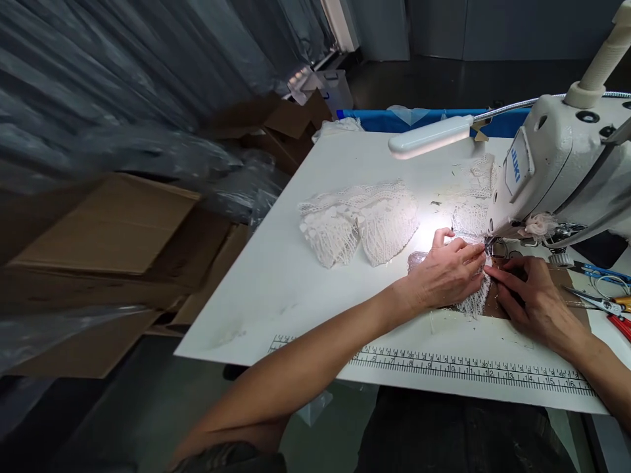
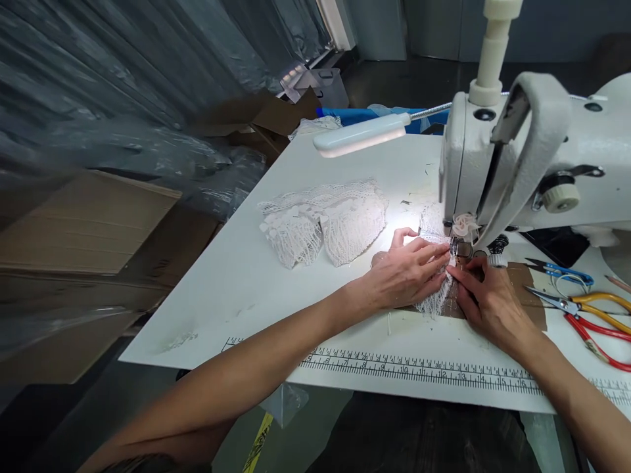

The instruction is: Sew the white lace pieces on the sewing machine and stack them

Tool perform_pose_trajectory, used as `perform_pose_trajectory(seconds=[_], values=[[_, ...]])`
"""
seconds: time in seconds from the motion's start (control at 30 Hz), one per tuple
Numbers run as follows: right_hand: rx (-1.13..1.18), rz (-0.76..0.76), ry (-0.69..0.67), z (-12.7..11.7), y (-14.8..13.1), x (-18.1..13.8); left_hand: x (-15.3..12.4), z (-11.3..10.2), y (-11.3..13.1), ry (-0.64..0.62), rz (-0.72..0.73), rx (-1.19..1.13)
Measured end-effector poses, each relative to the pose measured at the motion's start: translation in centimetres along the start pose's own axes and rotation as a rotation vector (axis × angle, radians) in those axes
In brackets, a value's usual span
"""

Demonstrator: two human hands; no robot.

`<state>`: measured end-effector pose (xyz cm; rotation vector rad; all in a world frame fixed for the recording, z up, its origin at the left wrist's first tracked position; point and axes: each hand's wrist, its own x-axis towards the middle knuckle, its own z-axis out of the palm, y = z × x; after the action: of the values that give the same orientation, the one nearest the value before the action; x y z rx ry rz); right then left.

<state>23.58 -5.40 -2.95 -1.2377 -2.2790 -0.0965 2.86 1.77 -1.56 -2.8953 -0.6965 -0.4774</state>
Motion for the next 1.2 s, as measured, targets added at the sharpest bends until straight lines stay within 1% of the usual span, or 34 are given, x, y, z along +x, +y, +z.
perform_pose_trajectory(seconds=[0.13,0.37,0.53,0.67,0.73,0.8,0.9,0.93,1.0,1.1,1.2], values=[[-0.037,0.016,-0.017,0.1,0.1,0.4,0.3,0.1,0.0,-0.012,-0.043,0.007],[-0.197,0.072,-0.131,0.3,0.4,0.9,0.8,0.6,-0.1,-0.030,-0.105,0.039],[-0.151,0.052,-0.094,0.5,0.2,1.0,0.4,1.0,0.0,-0.014,-0.143,-0.025],[-0.064,0.122,-0.034,0.8,0.2,-0.2,0.8,0.9,-0.6,0.031,-0.183,-0.096],[-0.026,0.171,-0.037,0.9,0.4,-0.9,1.6,0.8,-1.6,-0.011,-0.237,-0.090],[0.011,0.203,-0.054,0.8,0.6,-1.4,2.6,0.7,-2.9,-0.114,-0.260,-0.088],[0.070,0.209,-0.039,-0.2,1.0,-1.8,3.6,0.6,-4.7,-0.210,-0.213,-0.100],[0.088,0.200,-0.029,-0.7,1.2,-2.0,3.7,0.6,-5.1,-0.214,-0.205,-0.101],[0.117,0.183,-0.020,-1.9,1.3,-2.3,3.4,0.3,-5.4,-0.178,-0.206,-0.100],[0.141,0.177,-0.021,-3.4,1.4,-3.0,2.0,-0.3,-4.6,-0.078,-0.158,-0.173],[0.174,0.182,-0.036,-4.1,1.4,-3.2,0.4,-0.9,-3.1,-0.057,-0.020,-0.365]])
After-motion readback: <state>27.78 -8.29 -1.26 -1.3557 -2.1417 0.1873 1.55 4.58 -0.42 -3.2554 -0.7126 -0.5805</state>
